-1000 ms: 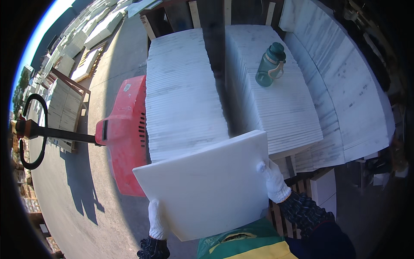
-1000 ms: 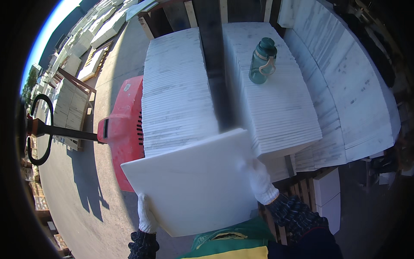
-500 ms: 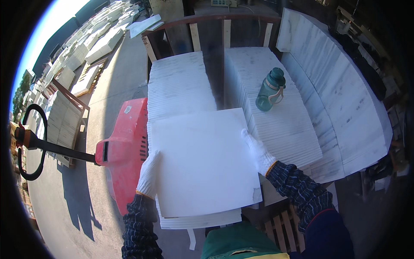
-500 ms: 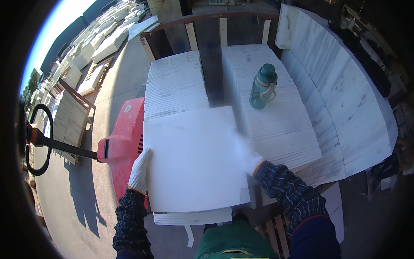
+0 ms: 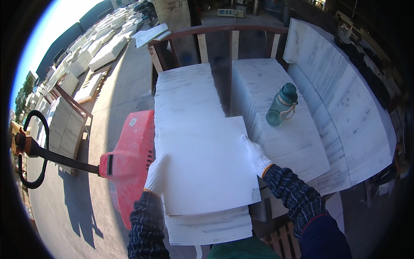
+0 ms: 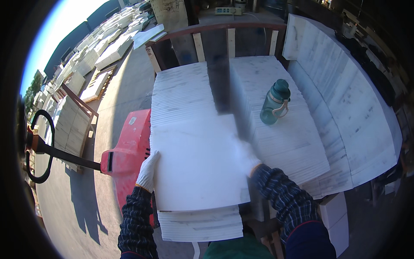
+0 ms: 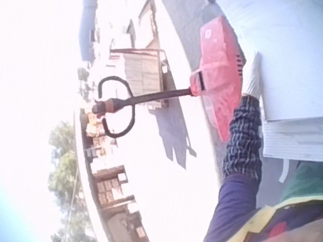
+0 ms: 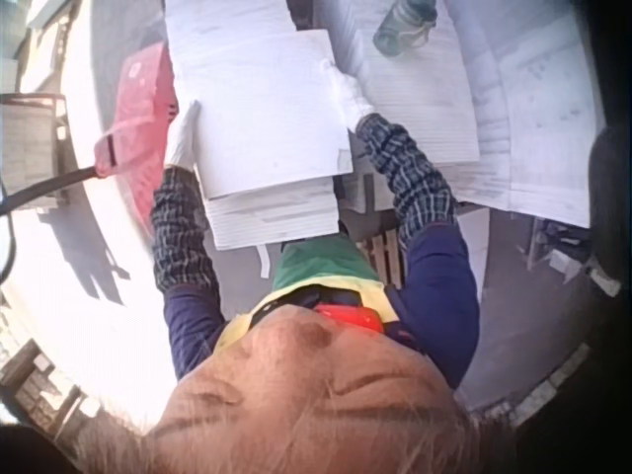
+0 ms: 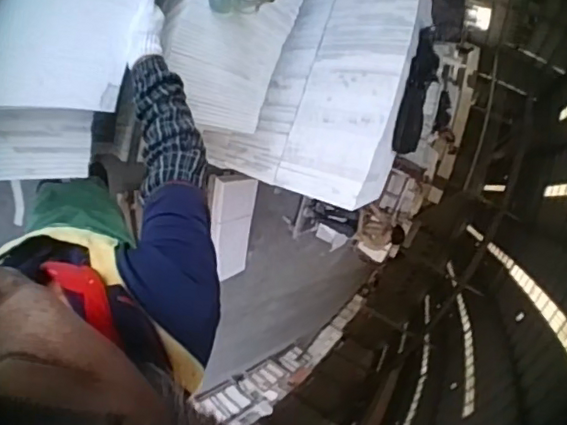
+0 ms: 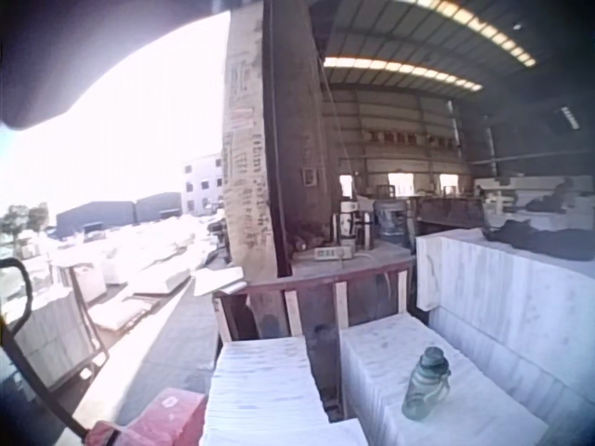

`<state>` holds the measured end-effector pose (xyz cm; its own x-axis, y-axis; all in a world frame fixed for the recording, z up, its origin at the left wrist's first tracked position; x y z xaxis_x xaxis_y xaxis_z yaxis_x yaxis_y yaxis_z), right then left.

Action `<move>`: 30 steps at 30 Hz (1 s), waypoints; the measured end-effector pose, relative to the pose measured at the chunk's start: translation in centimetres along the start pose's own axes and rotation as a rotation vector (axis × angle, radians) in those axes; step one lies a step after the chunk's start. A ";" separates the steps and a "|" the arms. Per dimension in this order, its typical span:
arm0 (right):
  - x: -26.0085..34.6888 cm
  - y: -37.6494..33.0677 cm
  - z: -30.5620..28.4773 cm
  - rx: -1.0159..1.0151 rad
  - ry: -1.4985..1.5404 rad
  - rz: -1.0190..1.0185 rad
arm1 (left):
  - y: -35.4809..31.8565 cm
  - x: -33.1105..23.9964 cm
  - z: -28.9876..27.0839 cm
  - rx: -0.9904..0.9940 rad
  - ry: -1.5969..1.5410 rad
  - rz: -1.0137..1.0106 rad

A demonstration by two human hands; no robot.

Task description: The person walks through a warehouse, operates a red electric pallet jack to move a stack of white rectangular panels, then manually lifts and stacks the panels one by one onto a wooden pallet. The person also briefly handles a black backpack and places it on the stack.

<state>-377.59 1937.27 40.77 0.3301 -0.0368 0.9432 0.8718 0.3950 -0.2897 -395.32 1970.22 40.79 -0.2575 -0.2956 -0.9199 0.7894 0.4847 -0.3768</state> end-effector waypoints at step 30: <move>-0.8 -1.6 -0.2 -0.099 -0.448 -0.135 | -3.1 -8.2 3.0 0.269 1.330 0.644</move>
<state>-379.16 1936.44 40.44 0.0421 0.3265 0.9443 0.9336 0.3238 -0.1536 -393.94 1968.67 49.86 -0.0234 0.9182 -0.3954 0.9994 0.0317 0.0146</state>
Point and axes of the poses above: each hand's wrist, its own y-axis towards the middle knuckle, its own z-axis out of the palm, x = y × z, the point moved 5 cm from there along y, towards the middle knuckle, and after that the axes turned 4 degrees about -z, right-handed, at the moved point
